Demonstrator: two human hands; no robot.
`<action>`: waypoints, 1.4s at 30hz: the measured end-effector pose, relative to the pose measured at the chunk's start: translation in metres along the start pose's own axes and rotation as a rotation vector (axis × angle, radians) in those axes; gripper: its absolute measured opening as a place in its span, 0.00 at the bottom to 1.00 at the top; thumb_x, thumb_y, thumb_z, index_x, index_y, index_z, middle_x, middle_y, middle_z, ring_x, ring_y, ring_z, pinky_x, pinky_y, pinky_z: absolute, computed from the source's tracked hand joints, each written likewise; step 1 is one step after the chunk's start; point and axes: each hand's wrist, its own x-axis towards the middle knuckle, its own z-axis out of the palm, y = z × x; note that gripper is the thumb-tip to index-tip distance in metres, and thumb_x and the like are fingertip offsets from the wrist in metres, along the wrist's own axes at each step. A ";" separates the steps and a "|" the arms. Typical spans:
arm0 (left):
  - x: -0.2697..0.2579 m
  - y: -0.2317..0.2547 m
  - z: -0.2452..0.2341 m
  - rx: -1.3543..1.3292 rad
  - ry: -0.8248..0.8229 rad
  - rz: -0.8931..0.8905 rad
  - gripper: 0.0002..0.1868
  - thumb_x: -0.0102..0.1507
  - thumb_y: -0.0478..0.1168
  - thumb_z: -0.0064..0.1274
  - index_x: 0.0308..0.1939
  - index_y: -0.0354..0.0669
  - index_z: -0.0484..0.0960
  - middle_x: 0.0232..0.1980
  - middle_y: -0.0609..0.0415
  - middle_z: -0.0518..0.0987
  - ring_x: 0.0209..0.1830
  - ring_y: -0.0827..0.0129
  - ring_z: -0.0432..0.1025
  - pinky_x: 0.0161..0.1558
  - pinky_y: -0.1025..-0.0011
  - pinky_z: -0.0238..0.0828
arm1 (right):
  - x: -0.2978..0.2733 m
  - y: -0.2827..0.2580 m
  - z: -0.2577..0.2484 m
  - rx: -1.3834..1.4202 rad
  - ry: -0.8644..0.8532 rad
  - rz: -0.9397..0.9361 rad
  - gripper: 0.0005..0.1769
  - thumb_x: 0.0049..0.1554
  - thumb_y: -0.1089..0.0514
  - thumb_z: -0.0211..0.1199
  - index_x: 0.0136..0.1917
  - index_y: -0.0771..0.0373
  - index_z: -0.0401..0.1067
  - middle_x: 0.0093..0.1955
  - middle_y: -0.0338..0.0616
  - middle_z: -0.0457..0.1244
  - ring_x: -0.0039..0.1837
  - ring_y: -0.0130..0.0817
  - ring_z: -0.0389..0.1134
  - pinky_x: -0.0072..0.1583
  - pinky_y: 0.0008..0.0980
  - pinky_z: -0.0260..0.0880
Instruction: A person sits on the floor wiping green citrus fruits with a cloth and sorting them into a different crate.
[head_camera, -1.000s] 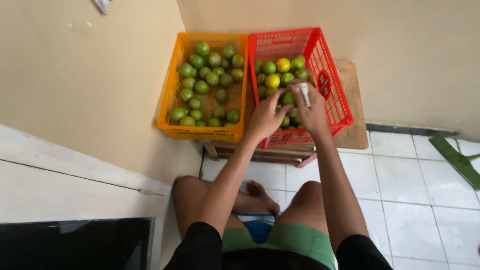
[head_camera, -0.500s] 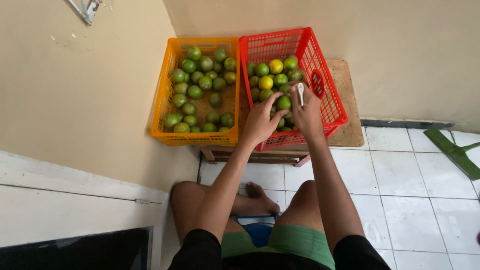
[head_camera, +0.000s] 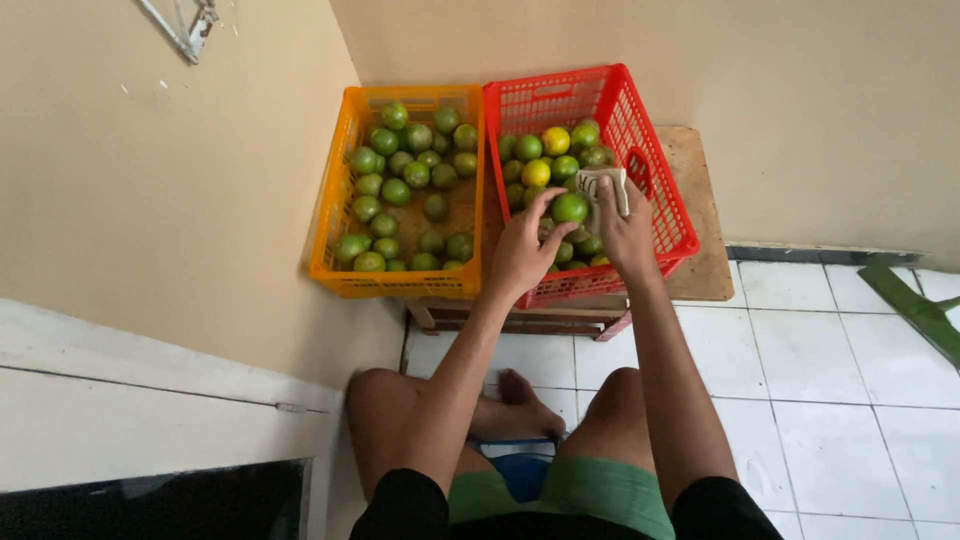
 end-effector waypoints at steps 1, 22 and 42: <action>-0.001 0.004 -0.001 -0.002 -0.002 -0.001 0.25 0.72 0.44 0.51 0.71 0.42 0.66 0.60 0.30 0.78 0.46 0.43 0.81 0.42 0.53 0.81 | -0.003 -0.005 -0.003 -0.002 0.001 0.002 0.21 0.72 0.43 0.51 0.52 0.60 0.74 0.38 0.53 0.67 0.41 0.41 0.71 0.44 0.42 0.71; -0.002 0.018 -0.007 0.145 -0.018 -0.111 0.25 0.71 0.37 0.47 0.71 0.34 0.65 0.56 0.30 0.79 0.45 0.51 0.82 0.40 0.56 0.82 | -0.011 -0.016 -0.005 -0.170 -0.239 -0.355 0.25 0.65 0.57 0.61 0.74 0.58 0.67 0.64 0.61 0.64 0.66 0.67 0.65 0.64 0.58 0.66; 0.000 0.003 0.001 0.130 0.030 -0.071 0.23 0.72 0.41 0.49 0.69 0.35 0.67 0.58 0.29 0.78 0.42 0.51 0.82 0.40 0.54 0.81 | -0.011 -0.022 -0.001 -0.182 -0.095 -0.106 0.14 0.68 0.48 0.57 0.57 0.58 0.76 0.42 0.58 0.69 0.48 0.63 0.71 0.49 0.53 0.67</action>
